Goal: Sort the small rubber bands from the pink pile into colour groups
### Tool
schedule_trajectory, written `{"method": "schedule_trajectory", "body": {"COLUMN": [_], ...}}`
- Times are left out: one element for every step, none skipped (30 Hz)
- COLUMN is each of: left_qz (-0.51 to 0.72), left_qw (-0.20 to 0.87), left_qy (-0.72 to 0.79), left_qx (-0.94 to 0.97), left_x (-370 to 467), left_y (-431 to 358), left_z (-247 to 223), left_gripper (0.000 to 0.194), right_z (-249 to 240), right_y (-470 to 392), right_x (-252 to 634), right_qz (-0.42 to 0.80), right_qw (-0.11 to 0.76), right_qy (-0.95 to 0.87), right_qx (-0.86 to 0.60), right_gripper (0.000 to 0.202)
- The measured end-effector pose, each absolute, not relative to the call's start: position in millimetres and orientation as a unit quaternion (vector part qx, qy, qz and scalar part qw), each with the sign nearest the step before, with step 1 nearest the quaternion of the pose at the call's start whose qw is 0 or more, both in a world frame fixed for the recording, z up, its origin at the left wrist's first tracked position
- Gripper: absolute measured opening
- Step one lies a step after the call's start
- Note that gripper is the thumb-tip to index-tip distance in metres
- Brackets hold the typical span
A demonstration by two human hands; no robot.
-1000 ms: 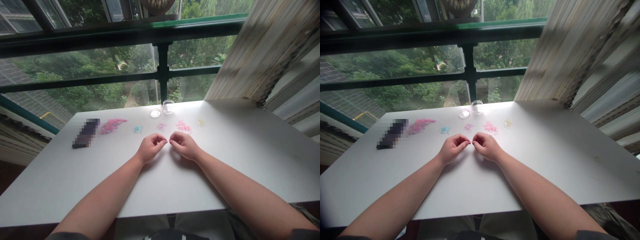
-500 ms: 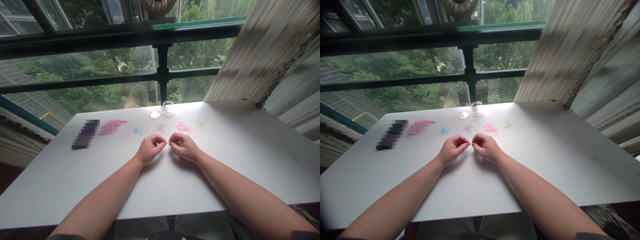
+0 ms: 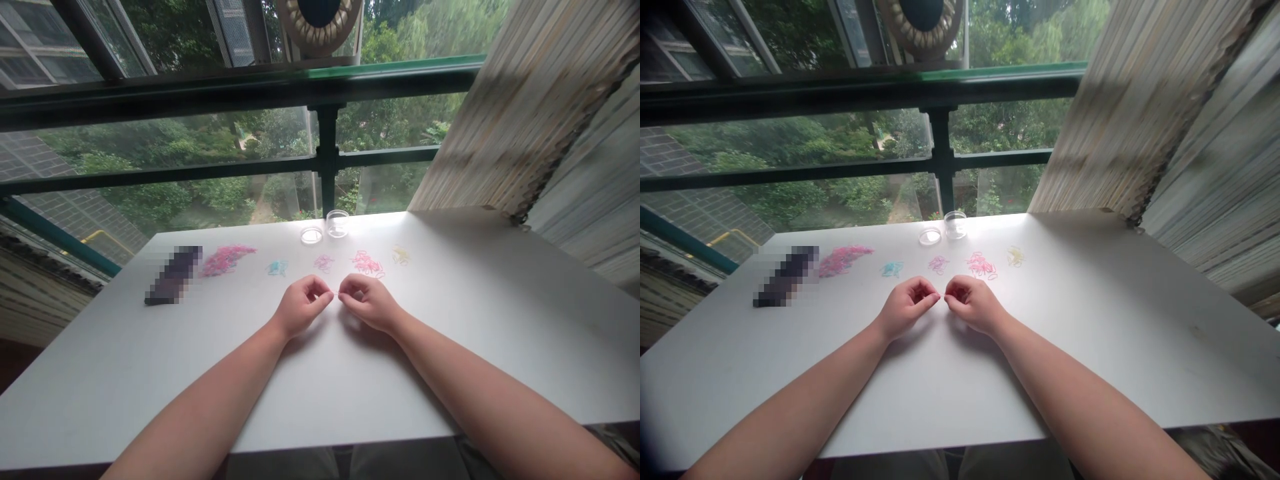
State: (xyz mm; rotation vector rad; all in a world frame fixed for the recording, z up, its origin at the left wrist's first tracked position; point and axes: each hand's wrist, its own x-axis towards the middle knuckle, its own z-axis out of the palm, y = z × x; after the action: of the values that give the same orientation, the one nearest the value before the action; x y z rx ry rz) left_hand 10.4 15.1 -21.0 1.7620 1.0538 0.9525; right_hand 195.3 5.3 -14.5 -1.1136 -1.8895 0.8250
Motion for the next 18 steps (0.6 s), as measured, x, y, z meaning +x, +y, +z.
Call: {"method": "schedule_trajectory", "body": {"left_qz": [0.381, 0.382, 0.383, 0.384, 0.386, 0.387, 0.388, 0.388, 0.388, 0.388, 0.387, 0.387, 0.388, 0.388, 0.388, 0.388, 0.389, 0.39], "left_qw": [0.425, 0.424, 0.425, 0.427, 0.429, 0.433, 0.436, 0.439, 0.44, 0.44, 0.44, 0.439, 0.438, 0.437, 0.435, 0.434, 0.433, 0.432], "left_qy": [0.422, 0.423, 0.423, 0.422, 0.421, 0.42, 0.419, 0.418, 0.418, 0.419, 0.42, 0.422, 0.425, 0.427, 0.428, 0.429, 0.429, 0.43], "left_qx": [0.704, 0.704, 0.703, 0.702, 0.699, 0.697, 0.696, 0.694, 0.693, 0.693, 0.692, 0.692, 0.691, 0.691, 0.691, 0.691, 0.691, 0.691], "left_x": [10.4, 10.5, 10.5, 10.7, 10.9, 11.0, 11.2, 11.4, 11.6, 11.7, 11.8, 11.8, 11.8, 11.8, 11.8, 11.8, 11.8, 11.7], "left_y": [15.1, 15.1, 15.1, 15.0, 15.0, 14.9, 14.7, 14.6, 14.5, 14.4, 14.3, 14.2, 14.1, 14.1, 14.0, 14.1, 14.1, 14.2], "left_z": [-20.9, -20.7, -20.5, -20.2, -19.8, -19.4, -19.0, -18.6, -18.3, -18.0, -17.8, -17.7, -17.7, -17.8, -17.9, -18.1, -18.3, -18.7], "left_gripper": [0.018, 0.018, 0.017, 0.017, 0.017, 0.017, 0.017, 0.018, 0.018, 0.018, 0.018, 0.019, 0.019, 0.02, 0.02, 0.02, 0.021, 0.021], "right_z": [-14.7, -14.8, -15.0, -15.0, -15.0, -14.9, -14.7, -14.4, -14.0, -13.7, -13.4, -13.2, -13.1, -13.2, -13.4, -13.7, -14.0, -14.2], "right_y": [5.5, 5.6, 5.8, 5.9, 6.0, 6.0, 5.9, 5.9, 5.8, 5.7, 5.6, 5.6, 5.6, 5.6, 5.5, 5.3, 5.1, 4.8], "right_x": [195.3, 195.4, 195.4, 195.4, 195.4, 195.3, 195.3, 195.2, 195.2, 195.2, 195.3, 195.5, 195.6, 195.6, 195.6, 195.4, 195.0, 194.6], "right_qz": [0.325, 0.325, 0.326, 0.326, 0.326, 0.326, 0.326, 0.326, 0.325, 0.324, 0.323, 0.323, 0.323, 0.323, 0.323, 0.322, 0.321, 0.319], "right_qw": [0.389, 0.39, 0.39, 0.391, 0.391, 0.392, 0.392, 0.391, 0.391, 0.391, 0.39, 0.389, 0.389, 0.388, 0.387, 0.387, 0.386, 0.386], "right_qy": [-0.743, -0.742, -0.742, -0.741, -0.741, -0.741, -0.741, -0.742, -0.742, -0.742, -0.743, -0.743, -0.743, -0.743, -0.744, -0.744, -0.745, -0.746], "right_qx": [-0.438, -0.438, -0.438, -0.438, -0.437, -0.437, -0.437, -0.437, -0.437, -0.437, -0.438, -0.438, -0.439, -0.439, -0.439, -0.439, -0.439, -0.439], "right_gripper": [0.004, 0.004, 0.004, 0.004, 0.004, 0.004, 0.004, 0.004, 0.004, 0.004, 0.004, 0.004, 0.004, 0.004, 0.004, 0.004, 0.004, 0.004]}}
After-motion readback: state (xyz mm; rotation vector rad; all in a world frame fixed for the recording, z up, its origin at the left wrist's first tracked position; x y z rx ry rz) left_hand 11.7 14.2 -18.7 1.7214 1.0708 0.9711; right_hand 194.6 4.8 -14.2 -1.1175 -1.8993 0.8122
